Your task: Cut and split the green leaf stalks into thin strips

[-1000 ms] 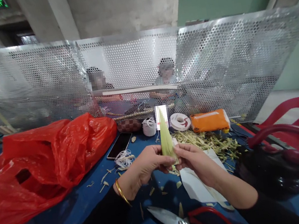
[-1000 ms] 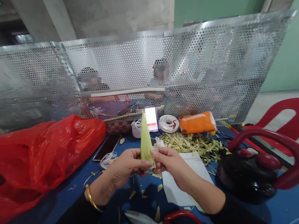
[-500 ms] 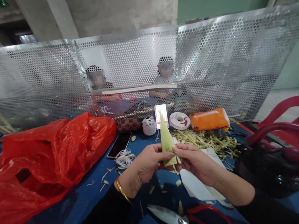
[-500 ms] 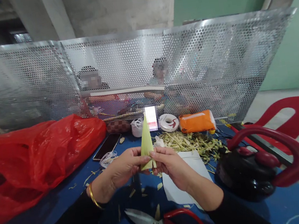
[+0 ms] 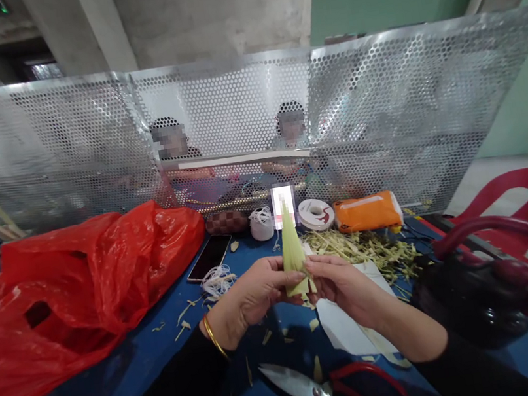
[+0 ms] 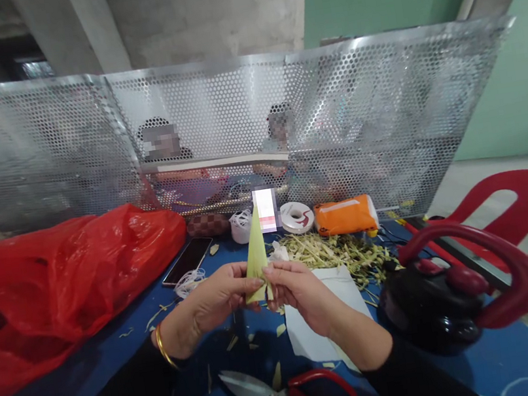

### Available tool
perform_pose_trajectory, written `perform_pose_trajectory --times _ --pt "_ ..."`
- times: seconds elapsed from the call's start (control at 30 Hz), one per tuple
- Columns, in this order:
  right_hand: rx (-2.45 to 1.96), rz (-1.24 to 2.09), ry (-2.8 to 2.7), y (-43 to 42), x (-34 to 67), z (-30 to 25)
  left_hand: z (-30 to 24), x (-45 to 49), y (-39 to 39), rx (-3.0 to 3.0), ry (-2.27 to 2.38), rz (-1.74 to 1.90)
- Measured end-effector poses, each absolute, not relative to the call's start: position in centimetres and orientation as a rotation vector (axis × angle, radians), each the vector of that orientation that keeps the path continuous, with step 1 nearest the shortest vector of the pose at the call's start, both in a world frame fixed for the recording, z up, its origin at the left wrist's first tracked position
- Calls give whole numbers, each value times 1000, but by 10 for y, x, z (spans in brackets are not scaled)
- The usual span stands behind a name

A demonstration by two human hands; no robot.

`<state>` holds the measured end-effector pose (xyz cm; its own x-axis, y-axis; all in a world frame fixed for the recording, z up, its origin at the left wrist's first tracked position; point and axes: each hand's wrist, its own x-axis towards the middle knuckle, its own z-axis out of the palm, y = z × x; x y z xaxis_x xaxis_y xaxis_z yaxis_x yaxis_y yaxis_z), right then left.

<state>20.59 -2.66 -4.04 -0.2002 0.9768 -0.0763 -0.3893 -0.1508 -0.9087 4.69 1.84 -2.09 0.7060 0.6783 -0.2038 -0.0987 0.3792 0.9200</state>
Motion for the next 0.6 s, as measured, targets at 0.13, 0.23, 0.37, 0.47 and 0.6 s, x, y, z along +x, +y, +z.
perform_pose_trajectory --times 0.13,0.23,0.37,0.47,0.6 --pt "-950 1494 -1054 -27 205 -38 -20 48 17 1093 659 554" --pt "-1030 1427 -1196 -28 205 -35 -20 49 17 1113 684 573" --pt "-983 1472 -1190 -29 206 -35 -22 48 18 1128 732 583" --pt "-881 1573 -1105 -29 208 -36 -23 46 20 1124 707 567" --pt "-802 1685 -992 -29 210 -36 -23 44 21 1140 654 549"
